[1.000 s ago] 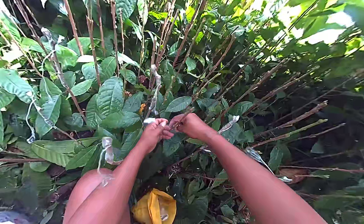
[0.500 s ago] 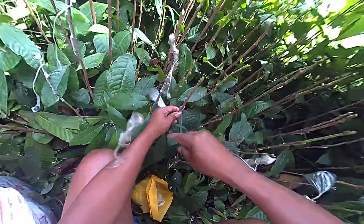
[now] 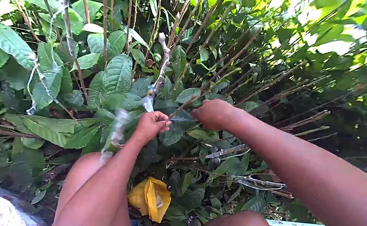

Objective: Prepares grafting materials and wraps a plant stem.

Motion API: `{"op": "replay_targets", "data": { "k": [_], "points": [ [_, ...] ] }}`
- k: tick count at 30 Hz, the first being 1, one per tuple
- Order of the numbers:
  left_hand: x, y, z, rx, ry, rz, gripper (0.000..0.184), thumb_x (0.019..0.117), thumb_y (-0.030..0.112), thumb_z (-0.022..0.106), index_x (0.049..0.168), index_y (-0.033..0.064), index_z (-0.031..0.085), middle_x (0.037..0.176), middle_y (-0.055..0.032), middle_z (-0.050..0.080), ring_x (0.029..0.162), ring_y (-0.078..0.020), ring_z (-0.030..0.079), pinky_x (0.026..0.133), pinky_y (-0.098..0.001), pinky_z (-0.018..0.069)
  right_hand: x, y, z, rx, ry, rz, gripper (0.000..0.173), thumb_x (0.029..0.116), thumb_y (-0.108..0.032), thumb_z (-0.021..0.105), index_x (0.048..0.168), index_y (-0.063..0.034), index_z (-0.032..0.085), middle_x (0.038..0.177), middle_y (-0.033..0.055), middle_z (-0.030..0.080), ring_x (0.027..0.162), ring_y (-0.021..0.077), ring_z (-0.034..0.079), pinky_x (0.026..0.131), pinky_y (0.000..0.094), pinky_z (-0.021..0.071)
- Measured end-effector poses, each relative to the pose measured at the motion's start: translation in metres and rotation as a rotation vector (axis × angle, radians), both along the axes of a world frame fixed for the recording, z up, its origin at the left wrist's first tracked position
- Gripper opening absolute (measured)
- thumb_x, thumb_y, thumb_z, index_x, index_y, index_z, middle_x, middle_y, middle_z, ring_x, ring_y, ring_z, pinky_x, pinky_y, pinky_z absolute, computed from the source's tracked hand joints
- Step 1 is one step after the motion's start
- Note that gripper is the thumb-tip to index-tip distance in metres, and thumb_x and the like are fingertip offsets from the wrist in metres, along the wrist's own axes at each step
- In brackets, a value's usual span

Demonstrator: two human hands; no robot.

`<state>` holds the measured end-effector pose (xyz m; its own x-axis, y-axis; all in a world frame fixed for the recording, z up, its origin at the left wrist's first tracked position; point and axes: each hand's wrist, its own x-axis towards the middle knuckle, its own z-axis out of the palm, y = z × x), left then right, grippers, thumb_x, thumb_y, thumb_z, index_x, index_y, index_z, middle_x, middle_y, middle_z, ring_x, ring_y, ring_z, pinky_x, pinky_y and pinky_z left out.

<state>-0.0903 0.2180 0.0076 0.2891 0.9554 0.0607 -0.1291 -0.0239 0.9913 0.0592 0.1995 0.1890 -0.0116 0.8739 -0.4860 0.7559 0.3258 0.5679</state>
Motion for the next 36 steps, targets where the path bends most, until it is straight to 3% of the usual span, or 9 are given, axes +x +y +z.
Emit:
{"op": "replay_targets", "data": {
  "k": [3,7,12,14,17,23,27,31,36],
  "points": [
    [0.003,0.003,0.005,-0.071,-0.037,0.072,0.011,0.0944,0.008,0.073,0.101,-0.0003,0.068,0.085,-0.0079,0.073,0.064,-0.0135,0.070,0.063,-0.0286,0.0611,-0.003,-0.019,-0.014,-0.046,0.153,-0.025,0.015,0.0983,-0.012,0.064,0.110,-0.0066,0.071,0.099,0.0188,0.070,0.095,0.0420,0.069,0.078,0.0661,0.0541],
    [0.016,-0.001,0.009,-0.028,0.031,0.058,0.012,0.0928,0.007,0.075,0.100,-0.0005,0.070,0.082,-0.0079,0.072,0.064,-0.0120,0.069,0.064,-0.0284,0.0603,-0.055,-0.075,-0.027,-0.156,0.346,0.089,0.030,0.1034,-0.002,0.049,0.133,0.0009,0.054,0.103,0.0277,0.067,0.099,0.0487,0.067,0.081,0.0631,0.0538],
    [0.022,-0.016,-0.008,0.503,0.335,-0.132,0.018,0.0996,0.013,0.061,0.103,0.0019,0.075,0.101,-0.0131,0.073,0.094,-0.0220,0.070,0.090,-0.0456,0.0561,-0.021,-0.023,0.012,-0.201,1.143,-0.089,0.032,0.1026,-0.007,0.054,0.133,-0.0026,0.060,0.110,0.0105,0.072,0.079,0.0113,0.066,0.062,0.0282,0.0521],
    [0.012,-0.016,-0.005,0.468,0.312,-0.138,0.020,0.1006,0.017,0.063,0.108,0.0016,0.074,0.106,-0.0117,0.073,0.095,-0.0195,0.070,0.091,-0.0425,0.0565,0.006,-0.004,0.023,0.064,0.825,-0.028,0.034,0.1020,-0.008,0.059,0.136,-0.0082,0.057,0.122,0.0071,0.071,0.091,0.0158,0.069,0.069,0.0371,0.0557],
    [0.005,-0.012,0.006,0.222,0.074,0.018,0.017,0.0948,0.011,0.072,0.106,-0.0012,0.070,0.095,-0.0077,0.073,0.081,-0.0107,0.072,0.080,-0.0300,0.0624,-0.014,-0.048,-0.007,0.156,0.345,0.125,0.024,0.0968,-0.004,0.060,0.120,-0.0021,0.066,0.103,0.0274,0.067,0.099,0.0485,0.066,0.080,0.0663,0.0527],
    [0.024,-0.025,-0.004,0.362,0.180,-0.045,0.018,0.0970,0.012,0.065,0.107,-0.0001,0.073,0.100,-0.0107,0.073,0.088,-0.0151,0.071,0.087,-0.0375,0.0590,-0.013,-0.020,0.020,-0.025,0.714,0.126,0.033,0.1023,-0.008,0.061,0.135,-0.0064,0.060,0.118,0.0140,0.072,0.106,0.0257,0.070,0.093,0.0457,0.0570],
    [0.012,-0.016,0.007,0.191,0.006,0.068,0.011,0.0926,0.007,0.071,0.102,0.0004,0.069,0.092,-0.0038,0.072,0.079,-0.0069,0.070,0.077,-0.0262,0.0608,-0.026,-0.063,-0.016,0.104,0.428,0.229,0.025,0.1003,-0.004,0.054,0.123,-0.0009,0.065,0.101,0.0263,0.069,0.100,0.0484,0.067,0.083,0.0641,0.0531],
    [0.027,-0.030,0.000,0.383,0.222,-0.012,0.019,0.0938,0.015,0.069,0.105,-0.0005,0.073,0.100,-0.0113,0.073,0.091,-0.0162,0.071,0.088,-0.0380,0.0582,-0.032,-0.032,0.012,-0.135,0.849,0.116,0.031,0.1021,-0.003,0.056,0.133,-0.0022,0.062,0.116,0.0174,0.071,0.099,0.0276,0.068,0.086,0.0461,0.0557],
    [0.004,-0.016,0.003,0.288,0.078,0.142,0.015,0.0933,0.016,0.071,0.098,0.0019,0.070,0.086,-0.0034,0.074,0.073,-0.0084,0.072,0.073,-0.0285,0.0619,0.013,-0.027,-0.005,-0.083,0.292,-0.027,0.032,0.1007,-0.014,0.059,0.132,-0.0121,0.063,0.120,0.0249,0.065,0.117,0.0474,0.060,0.092,0.0668,0.0485]
  ]
}}
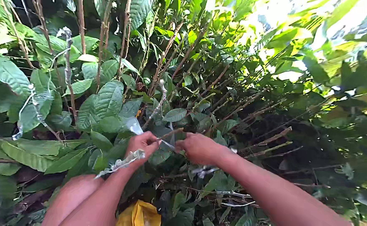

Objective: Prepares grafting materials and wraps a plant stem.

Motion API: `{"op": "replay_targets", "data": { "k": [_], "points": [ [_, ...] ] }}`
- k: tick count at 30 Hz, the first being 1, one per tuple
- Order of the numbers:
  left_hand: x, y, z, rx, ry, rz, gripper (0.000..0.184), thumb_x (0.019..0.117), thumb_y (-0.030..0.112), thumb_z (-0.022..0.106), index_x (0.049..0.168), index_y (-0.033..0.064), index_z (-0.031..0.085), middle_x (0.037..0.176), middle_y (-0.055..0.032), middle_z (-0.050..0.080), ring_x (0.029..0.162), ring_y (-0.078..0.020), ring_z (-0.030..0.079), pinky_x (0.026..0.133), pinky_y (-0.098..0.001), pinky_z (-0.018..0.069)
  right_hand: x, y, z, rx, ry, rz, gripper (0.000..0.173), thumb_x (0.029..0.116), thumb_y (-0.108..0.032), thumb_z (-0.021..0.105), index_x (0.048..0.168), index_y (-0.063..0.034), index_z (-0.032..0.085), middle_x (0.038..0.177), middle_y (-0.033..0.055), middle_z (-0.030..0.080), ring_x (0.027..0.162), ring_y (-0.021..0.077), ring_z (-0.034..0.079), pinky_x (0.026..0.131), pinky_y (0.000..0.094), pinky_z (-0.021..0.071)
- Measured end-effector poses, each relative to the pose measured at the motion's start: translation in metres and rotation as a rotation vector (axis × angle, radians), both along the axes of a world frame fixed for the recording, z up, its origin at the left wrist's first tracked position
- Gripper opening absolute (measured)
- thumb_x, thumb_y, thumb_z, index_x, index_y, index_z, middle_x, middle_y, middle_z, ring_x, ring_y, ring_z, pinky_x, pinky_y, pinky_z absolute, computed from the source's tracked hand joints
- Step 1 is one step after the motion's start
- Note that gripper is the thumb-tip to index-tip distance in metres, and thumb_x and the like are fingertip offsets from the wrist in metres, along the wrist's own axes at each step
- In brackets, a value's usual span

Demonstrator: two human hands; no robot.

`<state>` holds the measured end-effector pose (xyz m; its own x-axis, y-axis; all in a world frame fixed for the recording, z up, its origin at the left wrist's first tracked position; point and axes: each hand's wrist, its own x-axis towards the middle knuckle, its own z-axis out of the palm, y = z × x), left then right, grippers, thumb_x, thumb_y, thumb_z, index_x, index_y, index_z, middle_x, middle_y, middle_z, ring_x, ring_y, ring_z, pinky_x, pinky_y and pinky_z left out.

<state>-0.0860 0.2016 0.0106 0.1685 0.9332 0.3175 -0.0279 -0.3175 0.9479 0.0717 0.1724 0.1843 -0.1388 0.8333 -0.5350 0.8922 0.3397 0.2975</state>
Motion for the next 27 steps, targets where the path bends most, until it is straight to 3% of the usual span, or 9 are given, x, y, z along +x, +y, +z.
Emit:
{"op": "replay_targets", "data": {
  "k": [5,8,9,13,15,19,21,23,27],
  "points": [
    [0.011,0.001,0.011,-0.082,0.000,-0.004,0.011,0.0914,0.012,0.073,0.096,0.0016,0.071,0.085,-0.0024,0.072,0.071,-0.0073,0.069,0.072,-0.0272,0.0606,-0.049,-0.058,-0.010,0.064,0.255,0.144,0.025,0.1007,-0.010,0.058,0.124,-0.0035,0.064,0.098,0.0228,0.071,0.094,0.0436,0.070,0.078,0.0613,0.0549],
    [0.015,-0.013,0.007,0.117,0.213,-0.087,0.027,0.0914,0.016,0.070,0.110,-0.0038,0.071,0.102,-0.0170,0.073,0.095,-0.0253,0.070,0.090,-0.0482,0.0547,-0.052,-0.023,0.015,-0.062,0.581,0.083,0.031,0.1038,-0.007,0.056,0.134,-0.0030,0.062,0.113,0.0179,0.070,0.095,0.0272,0.069,0.086,0.0462,0.0559],
    [0.016,-0.012,0.001,0.155,0.246,-0.103,0.025,0.0935,0.020,0.069,0.106,-0.0009,0.072,0.100,-0.0150,0.073,0.091,-0.0241,0.071,0.087,-0.0475,0.0570,-0.032,-0.002,0.020,-0.046,0.594,0.064,0.034,0.1036,-0.004,0.055,0.137,-0.0046,0.059,0.116,0.0158,0.070,0.093,0.0227,0.069,0.083,0.0414,0.0570],
    [-0.001,0.003,0.000,0.059,0.023,0.085,0.014,0.0926,0.017,0.069,0.094,0.0035,0.071,0.082,-0.0024,0.073,0.070,-0.0089,0.070,0.069,-0.0298,0.0611,0.009,0.008,-0.006,-0.070,0.140,-0.046,0.041,0.0988,-0.007,0.059,0.139,-0.0125,0.059,0.125,0.0221,0.067,0.117,0.0443,0.063,0.094,0.0685,0.0484],
    [0.000,0.002,0.005,-0.067,-0.050,0.120,0.012,0.0927,0.014,0.072,0.095,0.0029,0.070,0.081,-0.0015,0.073,0.068,-0.0085,0.072,0.068,-0.0275,0.0629,0.006,-0.008,-0.018,-0.035,0.182,-0.039,0.026,0.1028,-0.014,0.059,0.127,-0.0064,0.066,0.117,0.0189,0.071,0.113,0.0399,0.066,0.097,0.0634,0.0483],
    [0.016,-0.005,0.010,0.023,0.149,0.064,0.016,0.0913,0.018,0.073,0.093,0.0023,0.073,0.082,-0.0036,0.071,0.071,-0.0093,0.067,0.072,-0.0312,0.0576,-0.055,-0.068,-0.020,0.109,0.343,0.203,0.024,0.1014,-0.010,0.058,0.123,-0.0035,0.065,0.094,0.0192,0.072,0.087,0.0391,0.072,0.073,0.0569,0.0570],
    [0.018,-0.016,0.006,0.202,0.249,-0.031,0.018,0.0909,0.015,0.067,0.093,-0.0023,0.073,0.086,-0.0157,0.071,0.080,-0.0258,0.068,0.078,-0.0490,0.0543,-0.054,-0.044,0.007,-0.017,0.572,0.155,0.027,0.1020,-0.009,0.060,0.127,-0.0014,0.065,0.105,0.0183,0.071,0.091,0.0305,0.070,0.081,0.0490,0.0568],
    [0.020,-0.016,-0.001,0.238,0.284,-0.102,0.021,0.0956,0.021,0.067,0.098,0.0008,0.073,0.089,-0.0134,0.073,0.080,-0.0236,0.070,0.078,-0.0473,0.0581,-0.017,-0.004,0.020,0.038,0.588,0.074,0.041,0.1015,-0.007,0.061,0.142,-0.0036,0.055,0.123,0.0168,0.069,0.098,0.0257,0.070,0.083,0.0434,0.0576],
    [0.006,-0.006,0.004,0.122,0.102,-0.039,0.022,0.0975,0.020,0.068,0.113,0.0045,0.071,0.097,-0.0046,0.074,0.077,-0.0106,0.073,0.074,-0.0307,0.0640,-0.006,-0.014,-0.009,0.240,0.156,0.002,0.030,0.1034,-0.008,0.053,0.132,-0.0012,0.055,0.111,0.0251,0.068,0.106,0.0461,0.067,0.086,0.0637,0.0532]
  ]
}}
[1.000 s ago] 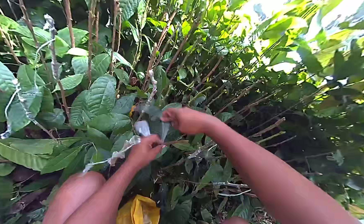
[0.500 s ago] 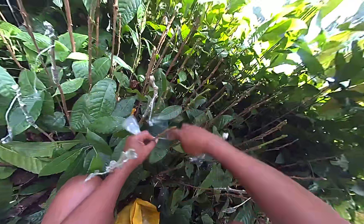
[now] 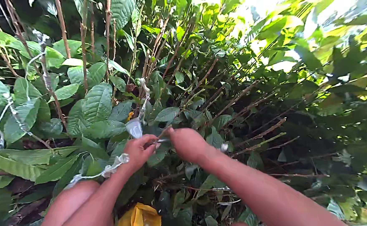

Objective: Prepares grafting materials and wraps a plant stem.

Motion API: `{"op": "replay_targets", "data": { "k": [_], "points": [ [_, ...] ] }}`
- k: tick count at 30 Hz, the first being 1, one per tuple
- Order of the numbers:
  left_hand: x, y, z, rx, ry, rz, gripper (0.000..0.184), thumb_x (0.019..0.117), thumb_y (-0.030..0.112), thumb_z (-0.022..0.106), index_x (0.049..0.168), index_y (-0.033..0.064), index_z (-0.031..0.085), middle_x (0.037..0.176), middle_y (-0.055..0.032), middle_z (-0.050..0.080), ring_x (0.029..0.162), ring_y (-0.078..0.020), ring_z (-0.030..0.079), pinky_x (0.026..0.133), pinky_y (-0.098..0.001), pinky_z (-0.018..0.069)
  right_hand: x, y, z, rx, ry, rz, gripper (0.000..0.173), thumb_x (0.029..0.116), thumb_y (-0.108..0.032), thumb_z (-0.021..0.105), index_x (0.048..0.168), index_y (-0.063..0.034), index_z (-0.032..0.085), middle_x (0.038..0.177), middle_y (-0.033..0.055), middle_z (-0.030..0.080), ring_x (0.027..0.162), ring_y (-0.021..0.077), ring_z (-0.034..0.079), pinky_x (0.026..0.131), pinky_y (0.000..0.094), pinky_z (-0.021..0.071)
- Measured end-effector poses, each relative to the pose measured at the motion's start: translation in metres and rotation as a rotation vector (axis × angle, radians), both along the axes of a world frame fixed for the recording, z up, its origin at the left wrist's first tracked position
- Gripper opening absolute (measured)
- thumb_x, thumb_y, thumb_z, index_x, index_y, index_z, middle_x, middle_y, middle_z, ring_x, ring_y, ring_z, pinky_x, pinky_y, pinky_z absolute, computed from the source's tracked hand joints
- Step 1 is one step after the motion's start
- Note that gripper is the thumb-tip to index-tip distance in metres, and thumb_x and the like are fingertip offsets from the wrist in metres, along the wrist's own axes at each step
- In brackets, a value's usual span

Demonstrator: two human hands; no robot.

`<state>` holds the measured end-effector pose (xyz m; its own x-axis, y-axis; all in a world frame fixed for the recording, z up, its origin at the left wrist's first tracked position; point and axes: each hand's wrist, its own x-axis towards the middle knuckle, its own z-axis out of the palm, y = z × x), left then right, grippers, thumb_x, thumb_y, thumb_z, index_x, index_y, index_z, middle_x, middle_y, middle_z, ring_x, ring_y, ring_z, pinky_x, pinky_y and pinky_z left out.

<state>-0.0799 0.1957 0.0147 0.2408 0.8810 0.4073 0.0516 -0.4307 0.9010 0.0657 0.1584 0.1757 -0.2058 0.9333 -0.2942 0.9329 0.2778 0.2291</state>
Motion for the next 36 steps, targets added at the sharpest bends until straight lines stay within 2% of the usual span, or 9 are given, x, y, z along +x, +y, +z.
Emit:
{"op": "replay_targets", "data": {
  "k": [4,7,12,14,19,23,28,32,36],
  "points": [
    [-0.001,0.002,0.003,0.046,0.041,0.043,0.023,0.0970,0.021,0.068,0.114,0.0058,0.072,0.087,-0.0022,0.073,0.073,-0.0078,0.070,0.071,-0.0280,0.0605,-0.034,-0.059,0.004,-0.114,0.278,0.297,0.023,0.1014,-0.008,0.057,0.121,-0.0052,0.069,0.094,0.0167,0.072,0.085,0.0341,0.072,0.074,0.0523,0.0578],
    [0.008,-0.006,0.001,0.218,0.238,-0.034,0.027,0.1005,0.026,0.062,0.109,0.0037,0.075,0.096,-0.0126,0.074,0.085,-0.0252,0.073,0.082,-0.0491,0.0597,-0.020,-0.021,0.048,-0.192,0.651,0.129,0.029,0.1053,-0.010,0.055,0.134,-0.0042,0.060,0.101,0.0111,0.071,0.074,0.0143,0.065,0.064,0.0309,0.0542],
    [-0.003,-0.004,0.010,0.249,0.247,0.057,0.028,0.1023,0.025,0.058,0.107,0.0047,0.076,0.096,-0.0112,0.075,0.083,-0.0219,0.073,0.078,-0.0429,0.0609,-0.021,-0.033,0.035,0.045,0.097,0.152,0.025,0.1017,-0.010,0.058,0.125,-0.0020,0.062,0.098,0.0228,0.068,0.091,0.0414,0.070,0.075,0.0587,0.0553],
    [0.002,-0.016,0.017,0.187,0.309,0.018,0.027,0.1004,0.020,0.060,0.110,-0.0023,0.073,0.098,-0.0226,0.072,0.091,-0.0388,0.071,0.084,-0.0593,0.0548,-0.035,-0.028,0.046,-0.093,0.315,0.191,0.027,0.1042,-0.010,0.056,0.129,0.0001,0.063,0.104,0.0195,0.071,0.093,0.0317,0.070,0.081,0.0487,0.0561],
    [-0.002,-0.007,0.014,0.275,0.285,0.047,0.029,0.1037,0.026,0.056,0.108,0.0063,0.076,0.093,-0.0106,0.075,0.082,-0.0250,0.074,0.078,-0.0491,0.0601,-0.006,-0.015,0.041,-0.043,0.059,0.168,0.028,0.1013,-0.014,0.059,0.128,-0.0053,0.062,0.101,0.0221,0.068,0.093,0.0410,0.069,0.075,0.0608,0.0549],
    [0.014,-0.019,0.013,0.203,0.263,-0.043,0.028,0.1010,0.026,0.061,0.106,0.0018,0.074,0.100,-0.0153,0.073,0.088,-0.0293,0.072,0.082,-0.0518,0.0589,-0.012,-0.008,0.058,-0.207,0.385,0.233,0.033,0.1033,-0.008,0.058,0.135,-0.0026,0.059,0.110,0.0147,0.071,0.084,0.0225,0.068,0.072,0.0386,0.0573],
    [0.002,-0.007,0.022,0.236,0.187,0.083,0.025,0.1007,0.022,0.058,0.105,0.0047,0.076,0.090,-0.0109,0.073,0.077,-0.0214,0.071,0.073,-0.0441,0.0594,-0.013,-0.030,0.051,0.009,0.234,0.215,0.021,0.1016,-0.014,0.061,0.121,-0.0054,0.066,0.093,0.0130,0.071,0.084,0.0287,0.070,0.074,0.0486,0.0559],
    [0.008,-0.009,0.016,0.289,0.245,0.052,0.033,0.1045,0.033,0.054,0.106,0.0086,0.076,0.095,-0.0089,0.073,0.079,-0.0211,0.072,0.074,-0.0448,0.0614,0.021,-0.004,0.061,0.021,0.307,0.192,0.039,0.0981,-0.009,0.067,0.136,-0.0087,0.058,0.119,0.0086,0.072,0.095,0.0216,0.071,0.082,0.0435,0.0595],
    [0.005,-0.012,0.027,0.267,0.221,0.100,0.026,0.0979,0.024,0.058,0.106,0.0067,0.076,0.090,-0.0124,0.073,0.080,-0.0286,0.072,0.072,-0.0546,0.0572,-0.009,-0.039,0.049,0.092,0.330,0.308,0.018,0.0987,-0.011,0.062,0.115,-0.0056,0.068,0.086,0.0093,0.070,0.074,0.0236,0.068,0.066,0.0429,0.0560]
  ]
}}
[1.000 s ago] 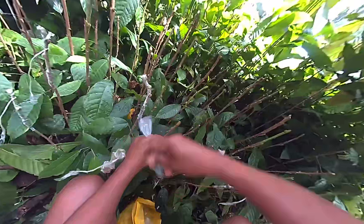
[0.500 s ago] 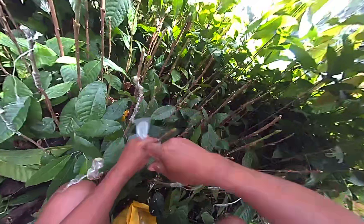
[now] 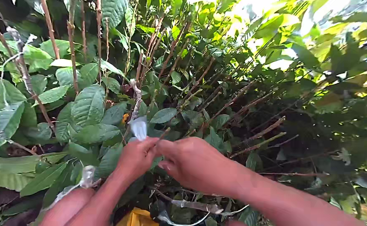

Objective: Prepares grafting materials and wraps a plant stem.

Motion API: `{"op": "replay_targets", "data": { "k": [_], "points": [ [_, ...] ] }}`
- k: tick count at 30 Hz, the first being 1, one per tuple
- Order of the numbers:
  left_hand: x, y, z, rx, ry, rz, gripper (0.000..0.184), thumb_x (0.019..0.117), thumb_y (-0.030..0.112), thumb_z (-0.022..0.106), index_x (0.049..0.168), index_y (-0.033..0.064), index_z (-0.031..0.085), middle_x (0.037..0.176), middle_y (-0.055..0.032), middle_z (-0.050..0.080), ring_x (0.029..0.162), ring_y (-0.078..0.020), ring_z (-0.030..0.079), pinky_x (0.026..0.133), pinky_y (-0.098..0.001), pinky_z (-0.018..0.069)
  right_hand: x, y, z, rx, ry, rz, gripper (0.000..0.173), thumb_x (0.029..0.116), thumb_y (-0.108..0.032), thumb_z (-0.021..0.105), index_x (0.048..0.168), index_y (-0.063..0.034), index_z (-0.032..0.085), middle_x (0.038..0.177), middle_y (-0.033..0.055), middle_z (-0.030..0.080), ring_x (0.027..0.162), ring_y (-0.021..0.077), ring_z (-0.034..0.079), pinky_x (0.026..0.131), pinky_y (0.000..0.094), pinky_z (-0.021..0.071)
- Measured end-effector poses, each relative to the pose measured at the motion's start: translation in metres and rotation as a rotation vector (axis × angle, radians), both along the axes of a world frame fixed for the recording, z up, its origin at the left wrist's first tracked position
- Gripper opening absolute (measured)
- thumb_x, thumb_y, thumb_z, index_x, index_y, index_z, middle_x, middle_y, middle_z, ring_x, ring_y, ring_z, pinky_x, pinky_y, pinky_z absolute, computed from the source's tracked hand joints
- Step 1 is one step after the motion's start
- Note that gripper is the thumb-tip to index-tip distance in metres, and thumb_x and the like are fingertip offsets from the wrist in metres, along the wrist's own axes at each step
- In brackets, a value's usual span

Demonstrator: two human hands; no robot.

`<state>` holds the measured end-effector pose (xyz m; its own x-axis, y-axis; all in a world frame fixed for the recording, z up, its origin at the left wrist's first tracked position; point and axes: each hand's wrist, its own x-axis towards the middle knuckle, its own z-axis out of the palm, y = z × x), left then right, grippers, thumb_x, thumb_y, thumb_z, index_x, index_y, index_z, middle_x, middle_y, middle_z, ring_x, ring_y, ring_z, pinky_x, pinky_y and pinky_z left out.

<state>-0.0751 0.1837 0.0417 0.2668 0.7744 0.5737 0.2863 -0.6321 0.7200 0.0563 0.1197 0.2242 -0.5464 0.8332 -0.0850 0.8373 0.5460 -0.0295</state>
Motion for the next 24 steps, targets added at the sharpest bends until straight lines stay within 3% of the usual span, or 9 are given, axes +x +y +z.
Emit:
{"op": "replay_targets", "data": {
  "k": [3,5,7,10,12,15,18,22,24],
  "points": [
    [0.010,-0.002,-0.010,0.078,0.043,-0.021,0.033,0.1043,0.034,0.053,0.106,0.0116,0.076,0.089,-0.0086,0.071,0.074,-0.0233,0.070,0.066,-0.0478,0.0586,0.021,0.031,0.020,-0.152,0.022,-0.092,0.038,0.1019,-0.006,0.061,0.139,-0.0108,0.057,0.123,0.0045,0.072,0.096,0.0155,0.072,0.082,0.0357,0.0609],
    [0.002,0.004,-0.008,0.099,0.010,0.014,0.039,0.1059,0.039,0.048,0.105,0.0125,0.076,0.085,-0.0054,0.071,0.069,-0.0180,0.068,0.062,-0.0429,0.0582,0.028,0.028,0.005,0.102,-0.181,-0.082,0.035,0.0939,-0.011,0.070,0.129,-0.0114,0.063,0.106,0.0072,0.072,0.093,0.0268,0.071,0.077,0.0493,0.0586],
    [0.001,0.004,-0.007,0.106,-0.023,0.053,0.036,0.1052,0.036,0.049,0.104,0.0125,0.076,0.082,-0.0060,0.071,0.069,-0.0198,0.069,0.062,-0.0454,0.0572,0.011,0.007,-0.007,0.206,-0.140,0.003,0.017,0.0937,-0.013,0.068,0.110,-0.0093,0.069,0.082,0.0070,0.069,0.075,0.0267,0.069,0.063,0.0467,0.0566],
    [0.013,0.000,-0.005,0.123,0.010,0.028,0.033,0.1029,0.033,0.051,0.100,0.0110,0.075,0.077,-0.0093,0.069,0.069,-0.0270,0.068,0.061,-0.0522,0.0543,0.006,0.020,0.019,-0.165,0.077,-0.035,0.018,0.1007,-0.006,0.061,0.117,-0.0050,0.068,0.092,0.0074,0.071,0.078,0.0171,0.067,0.071,0.0384,0.0563],
    [0.010,0.001,-0.002,0.118,0.028,-0.014,0.037,0.1054,0.037,0.049,0.106,0.0122,0.076,0.085,-0.0065,0.071,0.073,-0.0202,0.069,0.065,-0.0453,0.0570,0.025,0.039,0.023,-0.133,-0.034,-0.042,0.033,0.0994,-0.003,0.062,0.132,-0.0086,0.063,0.112,0.0075,0.074,0.092,0.0197,0.072,0.080,0.0430,0.0600],
    [0.008,0.007,0.003,0.126,-0.077,-0.018,0.037,0.1046,0.038,0.051,0.109,0.0113,0.075,0.083,-0.0012,0.071,0.066,-0.0084,0.066,0.062,-0.0315,0.0574,0.022,0.038,-0.003,0.109,-0.217,-0.037,0.020,0.0961,-0.019,0.070,0.115,-0.0106,0.067,0.087,0.0092,0.070,0.082,0.0285,0.071,0.069,0.0506,0.0572],
    [0.013,0.010,0.005,0.137,-0.097,0.037,0.035,0.1042,0.038,0.052,0.110,0.0121,0.074,0.078,-0.0006,0.069,0.064,-0.0082,0.061,0.061,-0.0316,0.0528,0.039,0.035,0.005,-0.055,-0.041,-0.187,0.007,0.0976,-0.010,0.066,0.102,-0.0090,0.072,0.083,0.0062,0.068,0.076,0.0194,0.066,0.069,0.0421,0.0551],
    [0.011,0.012,0.011,0.074,-0.113,0.038,0.031,0.1021,0.039,0.057,0.118,0.0166,0.072,0.075,0.0017,0.063,0.063,-0.0094,0.059,0.061,-0.0350,0.0520,0.050,0.001,0.034,-0.388,0.430,-0.050,0.028,0.0994,-0.012,0.063,0.126,-0.0144,0.073,0.071,-0.0076,0.058,0.053,-0.0044,0.045,0.046,0.0130,0.0380],
    [0.024,0.004,0.012,0.085,-0.057,-0.011,0.031,0.1018,0.034,0.057,0.120,0.0172,0.074,0.083,-0.0062,0.072,0.071,-0.0210,0.068,0.067,-0.0491,0.0561,0.044,0.006,0.032,-0.419,0.616,-0.063,0.027,0.0998,-0.006,0.061,0.126,-0.0075,0.067,0.086,-0.0022,0.069,0.061,-0.0017,0.058,0.050,0.0136,0.0466]
  ]
}}
